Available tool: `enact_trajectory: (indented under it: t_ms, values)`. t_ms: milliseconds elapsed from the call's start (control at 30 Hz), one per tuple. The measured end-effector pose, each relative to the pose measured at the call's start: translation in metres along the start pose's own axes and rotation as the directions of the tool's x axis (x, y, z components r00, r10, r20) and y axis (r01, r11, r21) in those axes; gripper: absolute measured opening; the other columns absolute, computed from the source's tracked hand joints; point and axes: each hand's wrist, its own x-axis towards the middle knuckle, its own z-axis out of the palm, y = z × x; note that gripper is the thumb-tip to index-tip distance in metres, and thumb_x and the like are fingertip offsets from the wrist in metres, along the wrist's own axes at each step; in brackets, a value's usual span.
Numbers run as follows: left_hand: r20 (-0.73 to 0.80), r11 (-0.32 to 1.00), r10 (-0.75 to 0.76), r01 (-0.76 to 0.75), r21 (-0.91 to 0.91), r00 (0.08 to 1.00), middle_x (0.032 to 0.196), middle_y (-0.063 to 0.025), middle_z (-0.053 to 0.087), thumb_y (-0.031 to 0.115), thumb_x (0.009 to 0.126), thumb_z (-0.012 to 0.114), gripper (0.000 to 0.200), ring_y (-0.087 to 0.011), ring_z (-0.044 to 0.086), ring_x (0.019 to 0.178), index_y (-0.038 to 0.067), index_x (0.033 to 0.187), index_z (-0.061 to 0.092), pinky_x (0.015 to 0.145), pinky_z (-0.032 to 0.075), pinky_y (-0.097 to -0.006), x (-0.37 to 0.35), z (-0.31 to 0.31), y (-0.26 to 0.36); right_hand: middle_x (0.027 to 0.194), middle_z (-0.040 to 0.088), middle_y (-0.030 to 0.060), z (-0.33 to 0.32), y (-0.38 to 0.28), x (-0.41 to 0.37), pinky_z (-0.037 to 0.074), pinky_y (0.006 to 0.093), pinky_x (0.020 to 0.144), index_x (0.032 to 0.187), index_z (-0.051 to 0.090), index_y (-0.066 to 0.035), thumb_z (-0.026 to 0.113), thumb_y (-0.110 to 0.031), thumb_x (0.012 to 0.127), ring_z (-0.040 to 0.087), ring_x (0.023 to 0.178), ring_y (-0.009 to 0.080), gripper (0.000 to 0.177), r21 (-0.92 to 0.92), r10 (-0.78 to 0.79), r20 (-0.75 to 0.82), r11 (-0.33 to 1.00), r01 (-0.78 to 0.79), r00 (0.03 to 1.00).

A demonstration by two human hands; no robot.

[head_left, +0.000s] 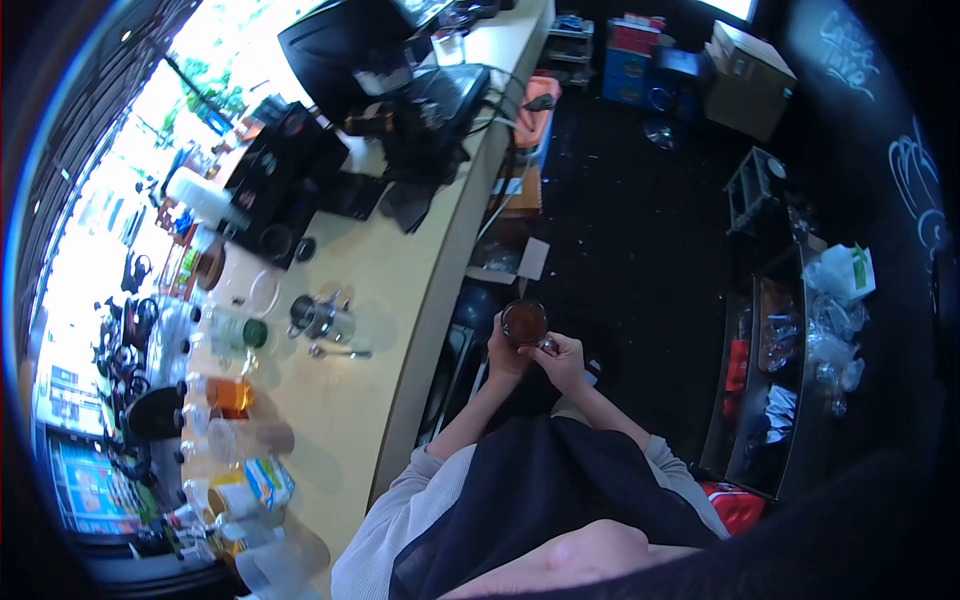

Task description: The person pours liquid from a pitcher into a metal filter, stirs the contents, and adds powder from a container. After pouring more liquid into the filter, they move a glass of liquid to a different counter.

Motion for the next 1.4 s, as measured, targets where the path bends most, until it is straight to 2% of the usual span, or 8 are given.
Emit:
enact_trajectory:
  t_ms: [167, 400, 467, 500, 567, 700, 767, 1400]
  values:
    - [0.117, 0.973, 0.024, 0.004, -0.232, 0.993, 0.104, -0.0112, 0.067, 0.019, 0.078, 0.076, 0.049, -0.0258, 0.069, 0.097, 0.007, 0.118, 0.049, 0.081, 0.054, -0.0364, 0.053, 0.092, -0.002, 0.057, 0.038, -0.0093, -0.081, 0.005, 0.054, 0.029, 0.0221, 0.050, 0.067, 0.060, -0.003, 0.082, -0.014, 0.078, 0.032, 0.059, 0.0009, 0.027, 0.000, -0.015, -0.057, 1.000, 0.015, 0.998]
    - [0.275, 0.989, 0.137, -0.118, -0.086, 0.952, 0.112, -0.0103, 0.064, 0.009, 0.081, 0.072, 0.044, -0.0212, 0.065, 0.100, 0.007, 0.119, 0.050, 0.085, 0.054, -0.0333, 0.120, 0.195, 0.055, 0.059, 0.046, -0.0094, -0.186, 0.002, 0.125, 0.030, 0.0212, 0.050, 0.073, 0.065, -0.001, 0.079, -0.011, 0.082, 0.035, 0.058, 0.0002, 0.020, -0.026, -0.018, -0.092, 1.000, 0.016, 0.996]
    - [0.497, 0.410, -0.168, 0.519, -0.750, 0.851, 0.114, -0.0115, 0.062, 0.006, 0.078, 0.075, 0.047, -0.0211, 0.064, 0.102, 0.006, 0.119, 0.050, 0.086, 0.053, -0.0319, 0.140, 0.223, 0.060, 0.058, 0.045, -0.0089, -0.213, 0.004, 0.148, 0.030, 0.0215, 0.050, 0.072, 0.065, -0.001, 0.079, -0.012, 0.082, 0.035, 0.058, 0.0005, 0.020, -0.047, -0.026, -0.089, 0.999, 0.022, 0.996]
    - [0.499, 0.407, -0.176, 0.524, -0.748, 0.849, 0.114, -0.0115, 0.062, 0.006, 0.078, 0.075, 0.047, -0.0211, 0.064, 0.102, 0.006, 0.119, 0.050, 0.086, 0.053, -0.0319, 0.148, 0.237, 0.060, 0.058, 0.043, -0.0086, -0.225, 0.007, 0.158, 0.030, 0.0219, 0.050, 0.069, 0.062, -0.002, 0.080, -0.012, 0.081, 0.035, 0.058, 0.0008, 0.024, -0.056, -0.045, -0.101, 0.998, 0.039, 0.994]
    - [0.276, 0.980, 0.070, -0.014, -0.199, 0.959, 0.111, -0.0110, 0.064, 0.007, 0.076, 0.077, 0.052, -0.0220, 0.066, 0.100, 0.006, 0.121, 0.050, 0.085, 0.054, -0.0316, 0.164, 0.264, 0.058, 0.057, 0.041, -0.0083, -0.246, 0.010, 0.175, 0.030, 0.0223, 0.050, 0.066, 0.059, -0.003, 0.080, -0.012, 0.081, 0.035, 0.058, 0.0011, 0.027, -0.066, -0.060, -0.109, 0.996, 0.053, 0.992]
    - [0.282, 0.893, -0.070, 0.187, -0.410, 0.957, 0.107, -0.0107, 0.066, 0.011, 0.074, 0.080, 0.056, -0.0214, 0.068, 0.097, 0.006, 0.122, 0.050, 0.083, 0.054, -0.0321, 0.203, 0.307, 0.030, 0.057, 0.038, -0.0086, -0.274, 0.015, 0.215, 0.030, 0.0225, 0.051, 0.060, 0.048, -0.005, 0.081, -0.010, 0.080, 0.034, 0.058, 0.0015, 0.038, -0.141, -0.093, -0.145, 0.987, 0.073, 0.985]
    - [0.210, 0.923, 0.336, -0.365, 0.122, 0.918, 0.103, -0.0111, 0.067, 0.015, 0.072, 0.082, 0.059, -0.0222, 0.069, 0.095, 0.005, 0.121, 0.049, 0.082, 0.055, -0.0332, 0.219, 0.310, 0.074, 0.057, 0.038, -0.0087, -0.285, 0.019, 0.238, 0.030, 0.0226, 0.051, 0.060, 0.048, -0.005, 0.080, -0.010, 0.080, 0.034, 0.059, 0.0015, 0.039, -0.110, -0.077, -0.152, 0.992, 0.060, 0.985]
    - [-0.020, 0.904, 0.398, -0.388, 0.178, 0.917, 0.100, -0.0143, 0.067, 0.014, 0.069, 0.084, 0.062, -0.0287, 0.070, 0.091, 0.005, 0.120, 0.049, 0.077, 0.056, -0.0354, 0.525, 0.424, 0.101, 0.057, 0.047, -0.0044, -0.368, 0.022, 0.579, 0.036, 0.0229, 0.051, 0.080, 0.067, 0.000, 0.079, -0.015, 0.082, 0.039, 0.057, 0.0017, 0.020, -0.035, -0.047, 0.057, 0.998, 0.049, 0.997]
